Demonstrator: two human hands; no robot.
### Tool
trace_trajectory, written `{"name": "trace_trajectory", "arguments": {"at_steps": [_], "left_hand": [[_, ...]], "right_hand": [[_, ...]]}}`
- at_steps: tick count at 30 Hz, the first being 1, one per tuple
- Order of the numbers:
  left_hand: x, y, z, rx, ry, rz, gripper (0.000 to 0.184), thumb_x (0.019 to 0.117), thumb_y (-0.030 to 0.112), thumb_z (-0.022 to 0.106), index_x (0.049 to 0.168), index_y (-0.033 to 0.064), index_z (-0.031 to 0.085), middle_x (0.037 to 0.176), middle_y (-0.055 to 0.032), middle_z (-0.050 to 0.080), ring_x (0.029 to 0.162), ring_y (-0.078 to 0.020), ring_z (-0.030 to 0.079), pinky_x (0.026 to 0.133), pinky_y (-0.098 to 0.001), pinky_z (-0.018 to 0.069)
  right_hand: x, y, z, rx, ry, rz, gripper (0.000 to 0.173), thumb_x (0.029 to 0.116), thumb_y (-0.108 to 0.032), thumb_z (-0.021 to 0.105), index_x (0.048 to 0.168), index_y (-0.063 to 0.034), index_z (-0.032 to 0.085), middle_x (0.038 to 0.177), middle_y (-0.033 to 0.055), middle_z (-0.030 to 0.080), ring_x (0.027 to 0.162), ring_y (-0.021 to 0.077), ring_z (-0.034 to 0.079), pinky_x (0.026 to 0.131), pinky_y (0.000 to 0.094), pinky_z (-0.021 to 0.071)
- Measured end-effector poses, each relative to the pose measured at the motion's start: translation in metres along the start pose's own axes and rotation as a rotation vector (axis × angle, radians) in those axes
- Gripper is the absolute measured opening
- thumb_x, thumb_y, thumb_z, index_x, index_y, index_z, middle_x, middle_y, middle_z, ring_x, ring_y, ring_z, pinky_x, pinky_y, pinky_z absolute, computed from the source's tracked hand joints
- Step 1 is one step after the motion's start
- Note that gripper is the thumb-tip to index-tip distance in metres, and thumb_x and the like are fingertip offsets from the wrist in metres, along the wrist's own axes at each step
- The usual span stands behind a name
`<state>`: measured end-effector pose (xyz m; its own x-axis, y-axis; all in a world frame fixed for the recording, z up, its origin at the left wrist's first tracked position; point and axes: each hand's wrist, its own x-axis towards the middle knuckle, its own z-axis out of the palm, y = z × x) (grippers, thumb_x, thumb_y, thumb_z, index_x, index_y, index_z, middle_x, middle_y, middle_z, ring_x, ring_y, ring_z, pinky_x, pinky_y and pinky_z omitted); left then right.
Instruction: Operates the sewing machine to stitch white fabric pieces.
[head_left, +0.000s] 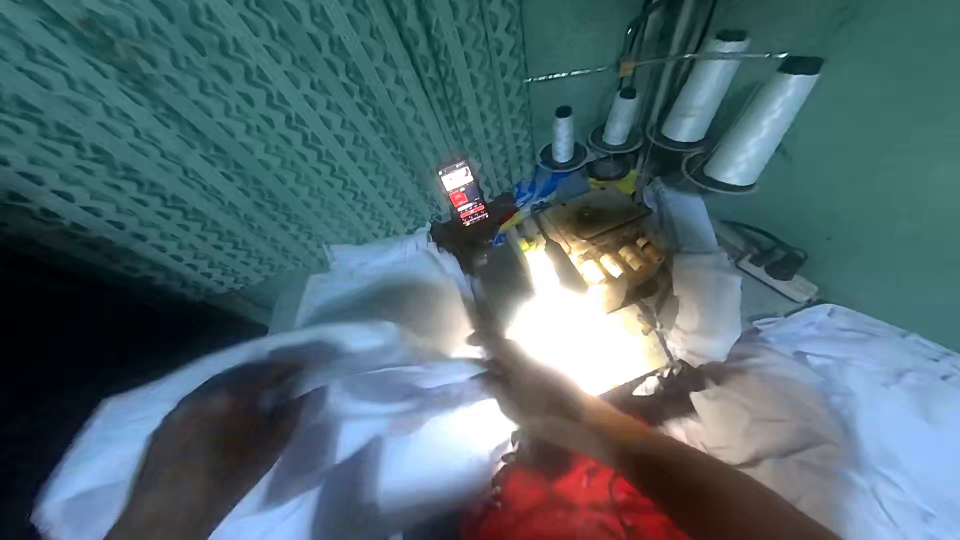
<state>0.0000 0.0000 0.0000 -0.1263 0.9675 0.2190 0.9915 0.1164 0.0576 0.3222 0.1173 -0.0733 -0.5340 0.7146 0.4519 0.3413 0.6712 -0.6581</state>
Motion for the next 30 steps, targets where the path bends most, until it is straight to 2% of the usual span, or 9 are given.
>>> {"name": "trace_trajectory", "arguments": {"at_steps": [3,5,8,11,18,22,24,27,30], "left_hand": [[0.030,0.031,0.041,-0.505,0.214,0.049,0.038,0.0953,0.011,0.046,0.124,0.0010,0.068,0.127,-0.0139,0.068,0.117,-0.0242,0.066,0.100,-0.0474,0.0537],[0.061,0.073,0.071,-0.757,0.312,0.027,0.035,0.0995,0.013,0.041,0.121,0.0015,0.066,0.120,-0.0075,0.068,0.105,-0.0140,0.067,0.092,-0.0386,0.0569],[0.106,0.130,0.114,-0.534,0.276,0.081,0.030,0.0986,0.011,0.052,0.121,-0.0025,0.065,0.114,-0.0204,0.065,0.103,-0.0306,0.065,0.088,-0.0503,0.0544],[0.142,0.167,0.159,-0.419,0.136,0.183,0.022,0.0964,0.010,0.063,0.115,-0.0011,0.067,0.112,-0.0198,0.064,0.105,-0.0344,0.064,0.092,-0.0517,0.0544],[0.183,0.216,0.177,-0.151,0.012,0.191,0.032,0.0885,0.016,0.078,0.102,-0.0107,0.067,0.124,-0.0350,0.058,0.124,-0.0550,0.050,0.104,-0.0679,0.0386],[0.161,0.215,0.172,-0.171,0.156,0.169,0.032,0.0895,0.009,0.071,0.116,-0.0066,0.062,0.135,-0.0321,0.053,0.131,-0.0517,0.047,0.107,-0.0656,0.0373],[0.123,0.225,0.163,-0.319,0.135,0.129,0.063,0.0788,0.019,0.075,0.135,-0.0009,0.056,0.142,-0.0269,0.053,0.134,-0.0467,0.048,0.110,-0.0616,0.0388],[0.074,0.230,0.182,-0.280,0.061,0.187,0.091,0.0731,0.053,0.072,0.140,-0.0057,0.056,0.151,-0.0289,0.048,0.143,-0.0468,0.042,0.120,-0.0615,0.0273],[0.071,0.210,0.196,-0.167,0.080,0.295,0.081,0.0841,0.053,0.057,0.141,-0.0044,0.056,0.154,-0.0234,0.047,0.149,-0.0384,0.038,0.122,-0.0595,0.0247]], "right_hand": [[-0.038,0.048,0.017,0.071,0.014,0.054,0.018,0.0940,-0.020,0.067,0.107,-0.0094,0.074,0.086,0.0039,0.074,0.073,0.0137,0.071,0.065,0.0347,0.0600],[-0.056,0.062,0.021,0.343,-0.005,0.152,0.020,0.1011,-0.025,0.065,0.103,-0.0076,0.075,0.084,-0.0002,0.072,0.073,0.0030,0.065,0.069,0.0217,0.0560],[-0.077,0.079,0.013,0.627,0.132,0.422,0.016,0.0997,-0.016,0.065,0.088,-0.0073,0.070,0.072,-0.0069,0.063,0.064,-0.0034,0.057,0.062,0.0154,0.0502],[-0.096,0.106,-0.002,0.574,0.290,0.728,0.017,0.0924,-0.002,0.054,0.077,-0.0094,0.059,0.063,-0.0097,0.051,0.055,-0.0031,0.049,0.054,0.0176,0.0445],[-0.106,0.140,-0.022,0.441,0.239,0.796,0.018,0.0946,-0.009,0.054,0.079,-0.0071,0.063,0.064,-0.0061,0.054,0.055,0.0005,0.051,0.054,0.0221,0.0469],[-0.104,0.147,-0.025,0.223,0.169,0.664,0.017,0.0906,-0.012,0.058,0.081,-0.0054,0.070,0.072,0.0002,0.060,0.066,0.0064,0.056,0.063,0.0266,0.0491],[-0.104,0.148,-0.029,0.210,0.190,0.587,0.014,0.0890,-0.011,0.060,0.087,-0.0036,0.072,0.078,0.0027,0.065,0.071,0.0069,0.060,0.067,0.0247,0.0526],[-0.101,0.143,-0.038,0.664,0.108,0.731,0.009,0.0919,-0.010,0.060,0.084,-0.0094,0.063,0.060,-0.0061,0.058,0.049,0.0031,0.056,0.049,0.0209,0.0503],[-0.103,0.150,-0.038,0.669,-0.052,0.772,0.012,0.0962,-0.015,0.057,0.086,-0.0088,0.062,0.056,-0.0031,0.057,0.045,0.0086,0.056,0.047,0.0269,0.0511]]}}
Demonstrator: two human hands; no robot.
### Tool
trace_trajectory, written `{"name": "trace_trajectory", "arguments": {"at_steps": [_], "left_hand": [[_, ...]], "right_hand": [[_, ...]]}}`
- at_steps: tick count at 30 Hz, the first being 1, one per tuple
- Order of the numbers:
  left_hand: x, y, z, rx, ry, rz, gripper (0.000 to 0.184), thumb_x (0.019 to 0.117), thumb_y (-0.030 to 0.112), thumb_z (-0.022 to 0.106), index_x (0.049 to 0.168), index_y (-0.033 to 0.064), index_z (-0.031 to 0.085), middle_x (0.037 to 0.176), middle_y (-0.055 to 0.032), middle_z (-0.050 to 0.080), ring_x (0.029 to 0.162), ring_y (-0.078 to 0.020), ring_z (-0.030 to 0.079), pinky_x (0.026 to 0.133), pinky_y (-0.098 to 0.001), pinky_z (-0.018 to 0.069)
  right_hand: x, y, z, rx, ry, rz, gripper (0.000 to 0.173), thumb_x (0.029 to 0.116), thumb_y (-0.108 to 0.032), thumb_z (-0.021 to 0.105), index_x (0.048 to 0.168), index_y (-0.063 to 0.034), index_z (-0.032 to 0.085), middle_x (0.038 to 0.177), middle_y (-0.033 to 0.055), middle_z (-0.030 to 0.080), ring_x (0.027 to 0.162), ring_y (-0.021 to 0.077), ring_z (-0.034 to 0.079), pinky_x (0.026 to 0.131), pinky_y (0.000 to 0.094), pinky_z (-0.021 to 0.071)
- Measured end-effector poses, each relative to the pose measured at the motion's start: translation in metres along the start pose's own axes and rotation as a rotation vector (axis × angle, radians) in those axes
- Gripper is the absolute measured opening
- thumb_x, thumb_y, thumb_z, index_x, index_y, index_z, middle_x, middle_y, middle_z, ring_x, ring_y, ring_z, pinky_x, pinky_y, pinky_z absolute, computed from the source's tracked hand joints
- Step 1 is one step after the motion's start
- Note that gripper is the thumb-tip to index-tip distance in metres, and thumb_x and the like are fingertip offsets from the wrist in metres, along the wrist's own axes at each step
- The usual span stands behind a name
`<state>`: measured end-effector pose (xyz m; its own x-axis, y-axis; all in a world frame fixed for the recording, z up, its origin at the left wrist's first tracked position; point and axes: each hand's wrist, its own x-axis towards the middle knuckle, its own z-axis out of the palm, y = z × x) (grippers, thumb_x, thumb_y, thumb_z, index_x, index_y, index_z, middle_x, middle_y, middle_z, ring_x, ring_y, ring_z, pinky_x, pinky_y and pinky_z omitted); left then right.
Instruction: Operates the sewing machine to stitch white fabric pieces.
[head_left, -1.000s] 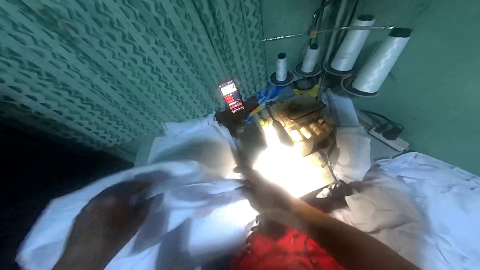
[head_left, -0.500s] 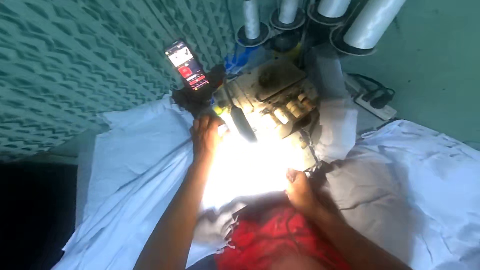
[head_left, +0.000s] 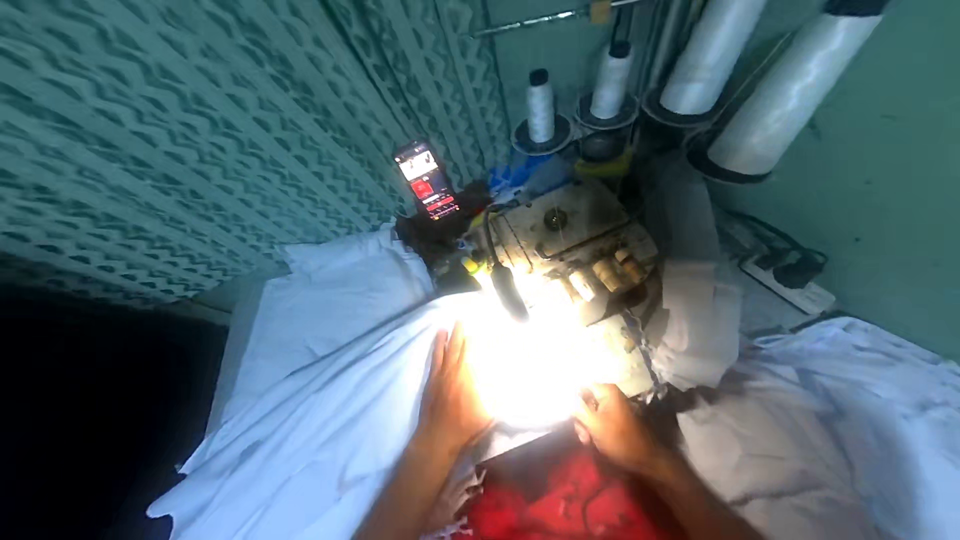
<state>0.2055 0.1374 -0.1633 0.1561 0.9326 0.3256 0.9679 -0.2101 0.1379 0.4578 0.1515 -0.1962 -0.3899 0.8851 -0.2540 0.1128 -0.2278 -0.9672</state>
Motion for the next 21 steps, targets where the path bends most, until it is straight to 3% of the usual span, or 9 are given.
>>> {"name": "trace_trajectory", "arguments": {"at_steps": [3,6,13,17,21], "left_hand": [[0.008,-0.011,-0.008,-0.033,-0.099,0.038,0.089,0.0876,0.062,0.054,0.151,0.0001,0.046,0.162,-0.0169,0.039,0.155,-0.0309,0.028,0.124,-0.0560,0.0225],[0.015,-0.015,-0.013,-0.089,-0.156,0.051,0.095,0.0854,0.066,0.058,0.156,0.0040,0.040,0.167,-0.0116,0.032,0.156,-0.0264,0.024,0.123,-0.0532,0.0241],[0.029,-0.028,-0.021,-0.145,-0.250,0.138,0.108,0.0798,0.068,0.065,0.162,0.0079,0.029,0.170,-0.0047,0.025,0.159,-0.0209,0.015,0.125,-0.0528,0.0198],[0.036,-0.032,-0.027,-0.134,-0.315,0.167,0.112,0.0779,0.070,0.066,0.163,0.0077,0.027,0.171,-0.0050,0.023,0.159,-0.0213,0.014,0.126,-0.0492,0.0205],[0.019,-0.018,-0.019,-0.096,-0.216,0.091,0.098,0.0814,0.064,0.065,0.154,0.0020,0.042,0.167,-0.0126,0.030,0.157,-0.0278,0.021,0.126,-0.0518,0.0174]], "right_hand": [[0.001,0.001,0.003,-0.387,0.124,-0.101,0.022,0.0963,-0.024,0.058,0.088,-0.0087,0.071,0.064,-0.0004,0.062,0.054,0.0096,0.060,0.056,0.0320,0.0550],[0.006,-0.002,0.004,-0.628,0.216,-0.276,0.023,0.0956,-0.024,0.058,0.084,-0.0093,0.072,0.070,0.0022,0.064,0.065,0.0131,0.062,0.064,0.0360,0.0538],[0.013,-0.002,0.003,-0.730,0.135,-0.305,0.024,0.0951,-0.026,0.060,0.086,-0.0065,0.072,0.076,0.0069,0.067,0.072,0.0201,0.067,0.069,0.0425,0.0557],[0.006,-0.008,0.009,-0.774,0.097,-0.238,0.024,0.0913,-0.023,0.065,0.104,-0.0073,0.078,0.088,0.0105,0.075,0.085,0.0260,0.072,0.080,0.0502,0.0576],[0.008,-0.007,0.002,-0.787,0.086,-0.228,0.022,0.0931,-0.024,0.063,0.094,-0.0060,0.074,0.083,0.0103,0.071,0.081,0.0248,0.070,0.078,0.0479,0.0565]]}}
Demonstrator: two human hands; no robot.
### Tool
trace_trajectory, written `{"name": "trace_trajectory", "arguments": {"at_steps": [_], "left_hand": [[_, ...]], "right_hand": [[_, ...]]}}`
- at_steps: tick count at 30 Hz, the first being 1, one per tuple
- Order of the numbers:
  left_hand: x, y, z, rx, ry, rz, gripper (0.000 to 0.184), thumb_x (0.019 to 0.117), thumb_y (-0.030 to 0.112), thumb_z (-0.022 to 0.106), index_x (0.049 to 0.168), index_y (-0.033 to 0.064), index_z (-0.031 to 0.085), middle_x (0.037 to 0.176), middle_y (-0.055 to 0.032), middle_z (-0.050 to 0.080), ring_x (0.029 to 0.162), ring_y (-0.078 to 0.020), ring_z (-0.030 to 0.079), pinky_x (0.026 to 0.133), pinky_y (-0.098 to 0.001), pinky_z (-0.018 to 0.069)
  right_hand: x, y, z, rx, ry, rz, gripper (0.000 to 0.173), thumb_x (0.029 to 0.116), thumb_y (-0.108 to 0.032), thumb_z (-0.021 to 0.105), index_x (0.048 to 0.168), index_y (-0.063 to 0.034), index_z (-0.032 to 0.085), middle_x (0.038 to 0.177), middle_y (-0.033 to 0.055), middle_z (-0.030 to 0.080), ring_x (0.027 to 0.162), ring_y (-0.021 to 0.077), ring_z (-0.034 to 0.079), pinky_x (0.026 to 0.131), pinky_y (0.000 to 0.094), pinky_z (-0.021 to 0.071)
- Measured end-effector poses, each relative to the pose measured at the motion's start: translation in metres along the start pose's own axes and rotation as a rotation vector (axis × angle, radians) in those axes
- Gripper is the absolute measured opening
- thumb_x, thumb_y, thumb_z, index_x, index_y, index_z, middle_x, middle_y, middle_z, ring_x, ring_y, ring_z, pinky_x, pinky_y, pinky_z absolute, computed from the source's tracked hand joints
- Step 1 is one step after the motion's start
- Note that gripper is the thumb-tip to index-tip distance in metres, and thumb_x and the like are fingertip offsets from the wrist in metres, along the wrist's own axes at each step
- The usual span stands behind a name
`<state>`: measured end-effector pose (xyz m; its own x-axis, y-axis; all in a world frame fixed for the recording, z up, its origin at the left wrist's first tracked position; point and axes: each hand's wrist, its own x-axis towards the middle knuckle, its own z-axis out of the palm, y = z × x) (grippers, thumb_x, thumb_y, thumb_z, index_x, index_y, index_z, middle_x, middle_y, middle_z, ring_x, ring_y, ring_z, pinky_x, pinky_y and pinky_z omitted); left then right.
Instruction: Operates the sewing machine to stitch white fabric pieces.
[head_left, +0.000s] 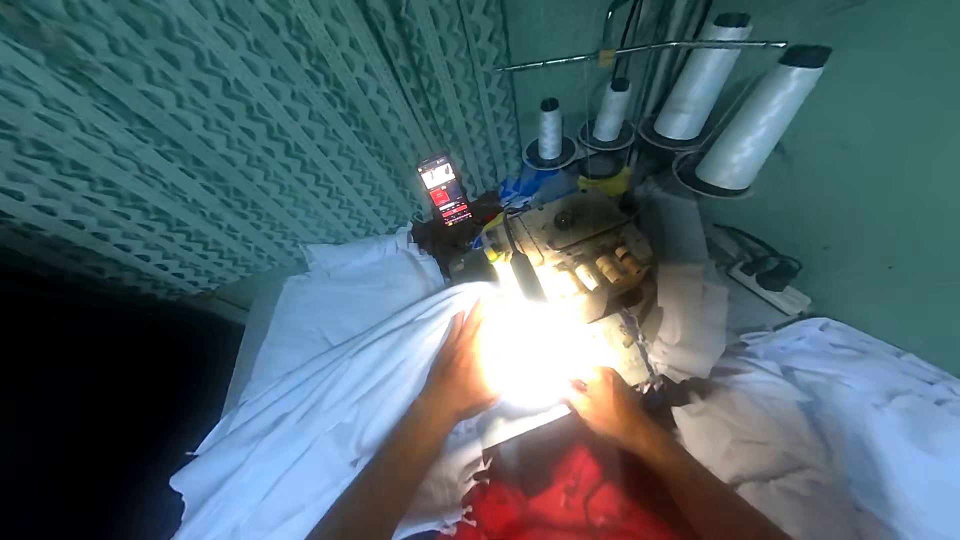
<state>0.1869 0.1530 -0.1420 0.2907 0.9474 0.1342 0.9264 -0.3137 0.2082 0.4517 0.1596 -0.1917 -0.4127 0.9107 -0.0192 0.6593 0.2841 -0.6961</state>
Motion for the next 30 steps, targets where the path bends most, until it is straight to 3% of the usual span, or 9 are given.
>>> {"name": "trace_trajectory", "arguments": {"at_steps": [2,6,9,11,13,17,19,23,30], "left_hand": [[-0.007,0.004,0.010,0.074,0.023,-0.028,0.088,0.0867,0.060,0.057,0.149,-0.0012,0.049,0.165,-0.0169,0.033,0.158,-0.0296,0.020,0.128,-0.0538,0.0124],[-0.009,0.005,0.009,0.074,0.075,0.003,0.082,0.0878,0.060,0.056,0.142,-0.0019,0.056,0.161,-0.0183,0.040,0.155,-0.0305,0.027,0.127,-0.0542,0.0173],[0.003,-0.001,-0.009,0.023,0.271,0.048,0.068,0.0820,0.058,0.065,0.124,0.0047,0.069,0.131,-0.0133,0.067,0.126,-0.0297,0.060,0.107,-0.0504,0.0451],[0.023,-0.013,-0.029,0.023,0.365,0.061,0.047,0.0859,0.041,0.062,0.119,0.0088,0.073,0.113,-0.0096,0.073,0.109,-0.0285,0.067,0.095,-0.0496,0.0512],[0.048,-0.036,-0.042,0.031,0.398,-0.017,0.032,0.1003,0.030,0.055,0.118,0.0114,0.075,0.108,-0.0084,0.074,0.106,-0.0265,0.068,0.093,-0.0474,0.0540],[0.107,-0.098,-0.052,-0.113,0.247,-0.272,0.033,0.1068,0.025,0.050,0.127,0.0056,0.068,0.117,-0.0128,0.072,0.104,-0.0260,0.070,0.091,-0.0503,0.0573],[0.131,-0.131,-0.046,-0.128,0.234,-0.311,0.030,0.1070,0.021,0.052,0.127,0.0035,0.065,0.111,-0.0163,0.072,0.094,-0.0292,0.072,0.085,-0.0539,0.0584],[0.161,-0.172,-0.030,-0.089,0.239,-0.375,0.030,0.1038,0.021,0.056,0.125,0.0018,0.062,0.110,-0.0179,0.071,0.097,-0.0329,0.071,0.088,-0.0572,0.0568],[0.185,-0.169,-0.018,0.004,0.155,-0.411,0.041,0.1034,0.028,0.056,0.138,0.0045,0.054,0.110,-0.0194,0.070,0.103,-0.0388,0.070,0.089,-0.0628,0.0551]], "right_hand": [[0.002,0.002,-0.006,-0.007,-0.027,0.009,0.023,0.0944,-0.025,0.062,0.094,-0.0056,0.074,0.084,0.0105,0.071,0.082,0.0247,0.070,0.078,0.0473,0.0563],[0.008,0.011,-0.004,0.070,0.063,-0.147,0.020,0.0910,-0.022,0.065,0.096,-0.0061,0.076,0.088,0.0063,0.074,0.081,0.0169,0.070,0.078,0.0379,0.0586],[0.015,0.014,0.010,0.142,0.223,-0.233,0.017,0.0859,-0.021,0.067,0.091,-0.0077,0.076,0.082,0.0036,0.073,0.074,0.0123,0.068,0.071,0.0326,0.0579],[0.016,0.015,0.020,0.094,0.325,-0.262,0.017,0.0806,-0.022,0.068,0.087,-0.0095,0.076,0.080,0.0018,0.073,0.069,0.0118,0.069,0.065,0.0334,0.0587],[0.015,0.018,0.028,0.046,0.402,-0.304,0.015,0.0794,-0.025,0.068,0.083,-0.0123,0.074,0.077,-0.0006,0.071,0.065,0.0102,0.068,0.058,0.0316,0.0576],[0.016,0.025,0.034,0.026,0.457,-0.339,0.016,0.0817,-0.030,0.066,0.081,-0.0157,0.073,0.073,-0.0035,0.069,0.062,0.0063,0.065,0.054,0.0265,0.0543],[0.016,0.025,0.035,0.033,0.467,-0.345,0.015,0.0826,-0.029,0.065,0.081,-0.0158,0.072,0.072,-0.0039,0.067,0.061,0.0052,0.063,0.053,0.0248,0.0529],[0.016,0.025,0.035,0.033,0.477,-0.348,0.017,0.0848,-0.029,0.063,0.082,-0.0153,0.072,0.073,-0.0035,0.067,0.063,0.0042,0.063,0.055,0.0222,0.0529],[0.014,0.023,0.031,0.036,0.453,-0.342,0.018,0.0856,-0.030,0.065,0.085,-0.0147,0.074,0.081,-0.0015,0.073,0.073,0.0053,0.069,0.064,0.0217,0.0568]]}}
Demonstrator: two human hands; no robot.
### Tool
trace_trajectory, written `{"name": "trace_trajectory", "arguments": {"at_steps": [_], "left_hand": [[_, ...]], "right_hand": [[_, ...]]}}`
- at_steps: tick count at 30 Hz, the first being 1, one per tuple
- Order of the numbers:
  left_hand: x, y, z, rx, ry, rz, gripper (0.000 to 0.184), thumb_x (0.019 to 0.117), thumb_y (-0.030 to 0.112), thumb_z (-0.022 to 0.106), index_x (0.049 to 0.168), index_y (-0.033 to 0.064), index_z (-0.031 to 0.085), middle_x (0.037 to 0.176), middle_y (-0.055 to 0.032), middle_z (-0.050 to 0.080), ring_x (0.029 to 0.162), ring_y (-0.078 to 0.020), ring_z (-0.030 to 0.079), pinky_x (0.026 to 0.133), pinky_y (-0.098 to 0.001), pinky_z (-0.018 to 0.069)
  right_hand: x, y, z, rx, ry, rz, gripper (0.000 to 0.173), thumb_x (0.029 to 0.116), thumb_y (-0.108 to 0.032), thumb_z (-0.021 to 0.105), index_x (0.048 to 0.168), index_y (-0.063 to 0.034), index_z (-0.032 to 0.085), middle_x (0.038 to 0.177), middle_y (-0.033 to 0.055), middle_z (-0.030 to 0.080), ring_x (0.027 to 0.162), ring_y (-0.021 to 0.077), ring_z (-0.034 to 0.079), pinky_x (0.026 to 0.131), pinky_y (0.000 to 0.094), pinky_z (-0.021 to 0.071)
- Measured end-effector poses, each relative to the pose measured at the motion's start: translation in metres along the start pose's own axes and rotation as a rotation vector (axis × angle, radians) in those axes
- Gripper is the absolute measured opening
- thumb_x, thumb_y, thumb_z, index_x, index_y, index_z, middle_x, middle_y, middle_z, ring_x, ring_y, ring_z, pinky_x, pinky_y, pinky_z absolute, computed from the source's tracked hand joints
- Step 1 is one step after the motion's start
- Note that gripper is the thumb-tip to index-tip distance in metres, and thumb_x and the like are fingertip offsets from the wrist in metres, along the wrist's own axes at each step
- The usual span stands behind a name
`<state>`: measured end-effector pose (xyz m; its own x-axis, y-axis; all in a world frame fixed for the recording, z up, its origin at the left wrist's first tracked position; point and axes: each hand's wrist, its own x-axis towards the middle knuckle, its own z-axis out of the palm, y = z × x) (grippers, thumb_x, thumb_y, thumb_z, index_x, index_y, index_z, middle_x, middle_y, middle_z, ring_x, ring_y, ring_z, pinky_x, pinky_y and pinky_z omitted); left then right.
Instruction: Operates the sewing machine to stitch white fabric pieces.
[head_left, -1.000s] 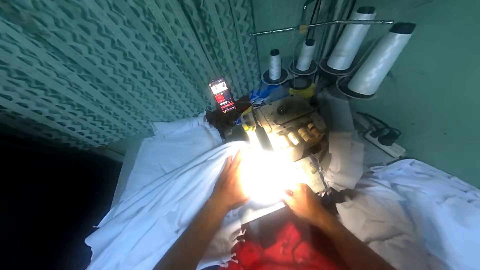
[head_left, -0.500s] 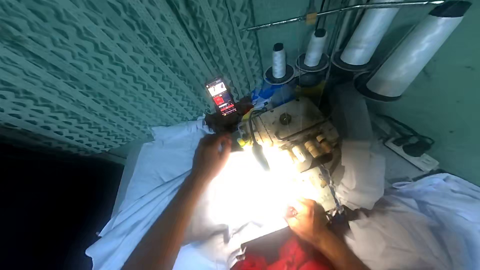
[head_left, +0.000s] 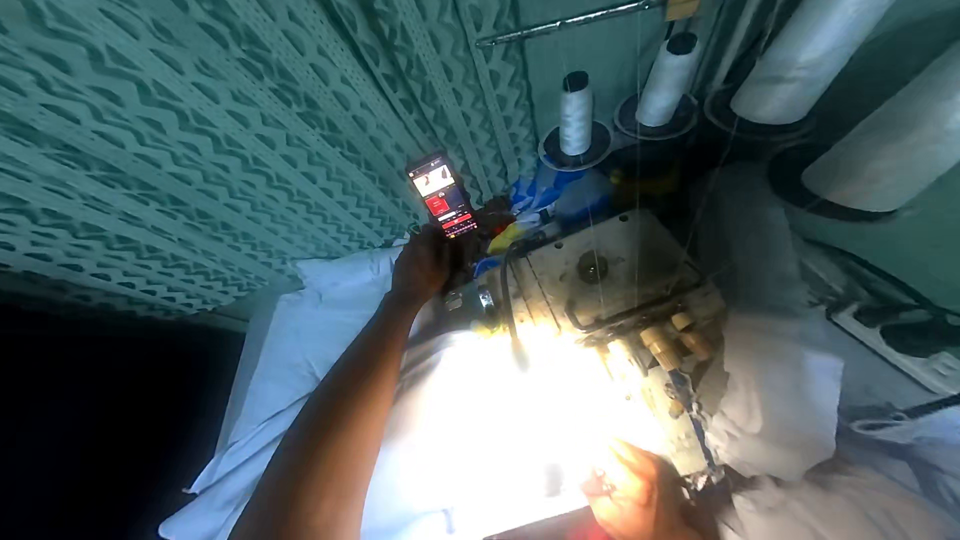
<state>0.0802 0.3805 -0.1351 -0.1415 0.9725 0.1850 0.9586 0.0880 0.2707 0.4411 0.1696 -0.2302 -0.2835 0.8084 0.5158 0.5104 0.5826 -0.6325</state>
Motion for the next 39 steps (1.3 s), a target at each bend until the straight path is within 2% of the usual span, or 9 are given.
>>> {"name": "trace_trajectory", "arguments": {"at_steps": [6,10,13,16,23,28,33,39], "left_hand": [[0.004,-0.006,0.019,0.057,0.070,0.002,0.041,0.1029,0.033,0.056,0.136,0.0087,0.058,0.115,-0.0189,0.070,0.105,-0.0398,0.069,0.087,-0.0624,0.0554],[0.000,-0.005,0.025,0.090,0.102,0.073,0.041,0.1049,0.029,0.054,0.139,0.0072,0.058,0.126,-0.0210,0.067,0.115,-0.0427,0.065,0.093,-0.0632,0.0530],[0.001,-0.002,0.025,0.109,0.116,0.145,0.040,0.1034,0.024,0.056,0.139,0.0067,0.060,0.128,-0.0204,0.067,0.118,-0.0419,0.064,0.097,-0.0615,0.0514],[0.003,0.002,0.025,0.117,0.118,0.184,0.038,0.1030,0.022,0.057,0.138,0.0076,0.061,0.124,-0.0218,0.067,0.113,-0.0428,0.066,0.093,-0.0613,0.0533],[0.010,0.006,0.027,0.170,0.055,0.107,0.042,0.1041,0.027,0.055,0.143,0.0138,0.058,0.128,-0.0201,0.066,0.111,-0.0428,0.067,0.088,-0.0631,0.0536],[0.008,0.004,0.030,0.182,0.088,0.132,0.039,0.1041,0.027,0.056,0.139,0.0113,0.062,0.123,-0.0210,0.067,0.108,-0.0430,0.067,0.087,-0.0627,0.0533],[0.000,0.010,0.021,0.195,0.060,0.121,0.041,0.1028,0.026,0.056,0.138,0.0053,0.061,0.128,-0.0227,0.065,0.109,-0.0437,0.068,0.086,-0.0618,0.0557],[0.012,0.008,0.019,0.195,0.062,0.093,0.049,0.1024,0.030,0.053,0.147,0.0098,0.053,0.129,-0.0207,0.065,0.106,-0.0421,0.069,0.083,-0.0609,0.0560]], "right_hand": [[-0.002,0.000,0.000,-0.001,-0.017,0.004,0.017,0.0872,-0.029,0.065,0.086,-0.0147,0.074,0.083,-0.0015,0.073,0.075,0.0046,0.069,0.065,0.0209,0.0569],[-0.002,0.000,-0.001,-0.008,-0.025,0.005,0.018,0.0877,-0.029,0.064,0.087,-0.0141,0.074,0.084,-0.0006,0.074,0.075,0.0056,0.069,0.065,0.0212,0.0565],[-0.001,-0.001,-0.001,-0.015,-0.023,0.004,0.018,0.0870,-0.029,0.064,0.086,-0.0133,0.074,0.081,-0.0001,0.073,0.074,0.0063,0.069,0.065,0.0211,0.0559],[0.000,-0.002,-0.002,-0.018,-0.028,0.000,0.018,0.0868,-0.027,0.064,0.085,-0.0124,0.073,0.081,0.0003,0.073,0.074,0.0064,0.069,0.065,0.0209,0.0559],[0.001,-0.004,-0.003,-0.014,-0.028,0.012,0.018,0.0871,-0.026,0.064,0.085,-0.0117,0.074,0.083,0.0011,0.074,0.074,0.0070,0.069,0.066,0.0213,0.0565],[0.000,-0.004,-0.004,-0.007,-0.030,0.021,0.017,0.0870,-0.025,0.064,0.084,-0.0113,0.075,0.082,0.0020,0.074,0.074,0.0079,0.070,0.066,0.0225,0.0569],[-0.001,-0.004,-0.004,0.005,-0.036,0.022,0.018,0.0888,-0.027,0.064,0.086,-0.0126,0.075,0.084,0.0009,0.074,0.076,0.0072,0.070,0.067,0.0226,0.0572],[-0.001,-0.004,-0.004,0.005,-0.046,0.031,0.016,0.0877,-0.026,0.066,0.086,-0.0125,0.075,0.085,0.0008,0.075,0.077,0.0067,0.070,0.069,0.0222,0.0576]]}}
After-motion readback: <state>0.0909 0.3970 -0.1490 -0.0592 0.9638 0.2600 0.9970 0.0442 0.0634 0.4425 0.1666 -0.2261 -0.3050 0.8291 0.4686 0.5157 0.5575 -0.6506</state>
